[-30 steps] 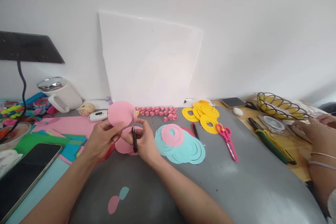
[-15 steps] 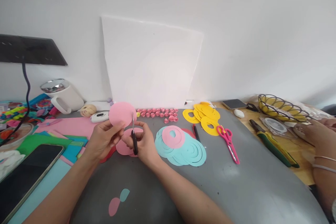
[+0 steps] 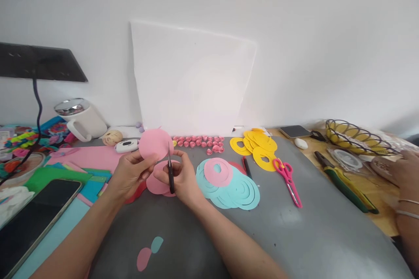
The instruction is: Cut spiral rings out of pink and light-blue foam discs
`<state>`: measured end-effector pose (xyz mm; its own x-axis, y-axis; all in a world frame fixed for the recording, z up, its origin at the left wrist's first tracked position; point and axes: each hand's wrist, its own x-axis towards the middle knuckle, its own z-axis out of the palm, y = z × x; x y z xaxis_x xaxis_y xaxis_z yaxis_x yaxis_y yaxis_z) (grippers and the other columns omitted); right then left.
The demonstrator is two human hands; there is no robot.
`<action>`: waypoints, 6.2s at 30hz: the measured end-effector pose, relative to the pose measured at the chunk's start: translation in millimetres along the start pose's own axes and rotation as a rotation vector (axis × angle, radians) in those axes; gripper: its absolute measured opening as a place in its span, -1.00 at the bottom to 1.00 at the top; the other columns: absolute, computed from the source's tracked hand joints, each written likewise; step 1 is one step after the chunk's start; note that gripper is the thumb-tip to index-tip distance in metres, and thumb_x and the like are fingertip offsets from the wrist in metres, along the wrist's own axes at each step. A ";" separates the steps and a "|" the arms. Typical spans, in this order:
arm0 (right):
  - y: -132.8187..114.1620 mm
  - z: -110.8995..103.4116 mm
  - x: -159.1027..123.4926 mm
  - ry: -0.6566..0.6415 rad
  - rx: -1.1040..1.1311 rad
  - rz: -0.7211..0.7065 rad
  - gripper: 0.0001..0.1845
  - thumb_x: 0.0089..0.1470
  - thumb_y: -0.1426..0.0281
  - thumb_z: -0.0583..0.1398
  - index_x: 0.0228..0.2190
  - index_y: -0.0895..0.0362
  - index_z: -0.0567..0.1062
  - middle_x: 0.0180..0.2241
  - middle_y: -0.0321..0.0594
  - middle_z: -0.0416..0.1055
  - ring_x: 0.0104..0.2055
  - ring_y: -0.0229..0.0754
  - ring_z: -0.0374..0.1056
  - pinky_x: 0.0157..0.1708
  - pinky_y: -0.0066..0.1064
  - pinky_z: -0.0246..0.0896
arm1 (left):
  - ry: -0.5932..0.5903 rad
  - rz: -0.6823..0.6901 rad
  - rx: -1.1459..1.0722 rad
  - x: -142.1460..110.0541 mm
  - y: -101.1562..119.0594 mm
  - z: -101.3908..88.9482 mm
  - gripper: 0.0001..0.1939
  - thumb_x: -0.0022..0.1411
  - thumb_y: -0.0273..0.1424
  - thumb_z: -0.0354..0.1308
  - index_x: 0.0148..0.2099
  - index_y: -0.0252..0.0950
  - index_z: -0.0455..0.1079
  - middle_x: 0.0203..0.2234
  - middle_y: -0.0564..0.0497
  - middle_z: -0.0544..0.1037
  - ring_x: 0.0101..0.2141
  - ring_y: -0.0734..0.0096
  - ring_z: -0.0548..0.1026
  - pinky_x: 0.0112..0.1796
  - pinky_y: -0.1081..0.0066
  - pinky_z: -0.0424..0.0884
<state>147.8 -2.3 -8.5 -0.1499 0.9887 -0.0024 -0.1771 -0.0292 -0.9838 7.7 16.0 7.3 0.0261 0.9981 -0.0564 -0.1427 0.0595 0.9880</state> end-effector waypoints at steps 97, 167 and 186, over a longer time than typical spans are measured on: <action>-1.9 -0.6 0.0 0.035 -0.042 0.050 -0.34 -0.27 0.28 0.38 -0.13 0.11 0.25 -0.61 -0.47 0.31 -0.56 -0.32 0.20 -0.51 -0.47 0.12 | -0.011 0.023 0.017 -1.1 1.6 -0.1 -0.72 -0.08 -0.32 0.32 -0.60 -0.34 0.31 -0.80 0.18 0.22 -0.71 0.66 0.12 -0.66 0.53 -0.01; 8.7 0.2 -0.6 -0.030 -0.021 0.043 -0.36 -0.20 0.26 0.36 -0.10 0.13 0.24 -0.58 -0.39 0.39 -0.56 -0.29 0.26 -0.51 -0.45 0.16 | -0.031 0.017 0.006 -0.5 -2.6 1.2 -0.68 -0.07 -0.28 0.33 -0.61 -0.39 0.34 -0.77 0.09 0.34 -0.74 0.67 0.21 -0.71 0.58 0.10; -0.2 -0.5 -0.3 -0.007 -0.025 0.044 -0.36 -0.24 0.31 0.38 -0.13 0.14 0.24 -0.62 -0.48 0.28 -0.57 -0.37 0.13 -0.54 -0.52 0.08 | -0.030 0.000 0.043 -0.3 -0.3 -0.7 -0.73 -0.09 -0.32 0.34 -0.59 -0.36 0.34 -0.81 0.16 0.25 -0.73 0.68 0.16 -0.69 0.58 0.03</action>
<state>148.3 -2.6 -8.5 -0.1640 0.9854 -0.0450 -0.1453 -0.0693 -0.9870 7.0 15.8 6.9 0.0554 0.9971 -0.0524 -0.0997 0.0577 0.9933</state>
